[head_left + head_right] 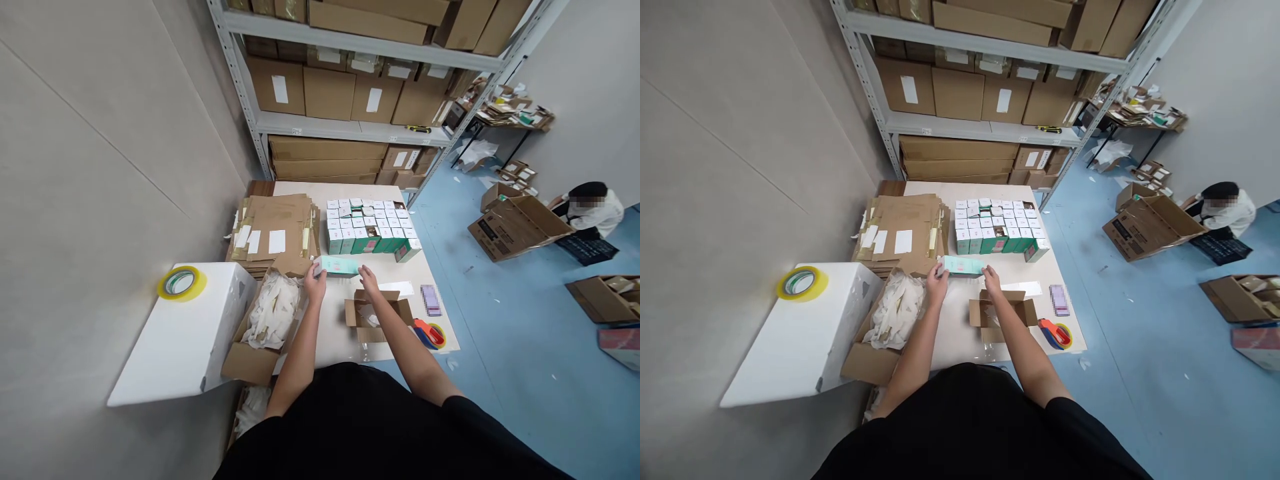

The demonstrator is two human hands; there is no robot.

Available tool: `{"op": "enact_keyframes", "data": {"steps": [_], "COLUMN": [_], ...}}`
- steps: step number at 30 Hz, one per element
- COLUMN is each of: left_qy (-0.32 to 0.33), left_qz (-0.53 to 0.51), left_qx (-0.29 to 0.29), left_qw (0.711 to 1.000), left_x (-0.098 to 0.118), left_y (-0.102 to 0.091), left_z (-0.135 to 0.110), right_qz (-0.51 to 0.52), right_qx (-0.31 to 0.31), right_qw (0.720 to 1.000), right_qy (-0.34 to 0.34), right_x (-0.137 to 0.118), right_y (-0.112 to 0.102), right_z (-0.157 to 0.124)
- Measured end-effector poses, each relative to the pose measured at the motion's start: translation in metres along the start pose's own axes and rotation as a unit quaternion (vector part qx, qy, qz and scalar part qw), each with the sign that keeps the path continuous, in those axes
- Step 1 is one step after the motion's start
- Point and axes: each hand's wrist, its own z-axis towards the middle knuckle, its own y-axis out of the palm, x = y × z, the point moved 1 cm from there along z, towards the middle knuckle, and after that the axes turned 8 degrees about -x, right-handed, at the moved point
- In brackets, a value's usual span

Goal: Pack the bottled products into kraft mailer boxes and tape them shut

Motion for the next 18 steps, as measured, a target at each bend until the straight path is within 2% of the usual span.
{"op": "enact_keyframes", "data": {"steps": [4, 8, 14, 18], "left_qy": [0.002, -0.013, -0.068, -0.092], "left_qz": [-0.061, -0.019, 0.054, 0.088], "left_qx": [-0.036, -0.094, -0.134, -0.134], "left_qw": [0.998, 0.995, 0.987, 0.983], "left_x": [0.011, 0.019, 0.024, 0.022], "left_y": [0.005, 0.026, 0.065, 0.08], "left_z": [-0.024, -0.058, -0.117, -0.149], "right_qz": [-0.001, -0.035, -0.095, -0.147], "right_qx": [0.009, 0.069, 0.155, 0.16], "right_qw": [0.997, 0.989, 0.979, 0.975], "right_qy": [-0.08, -0.128, -0.089, -0.05], "right_x": [-0.006, -0.003, 0.031, 0.056], "right_y": [-0.022, -0.063, -0.135, -0.164], "right_z": [-0.018, -0.046, -0.09, -0.106]}}
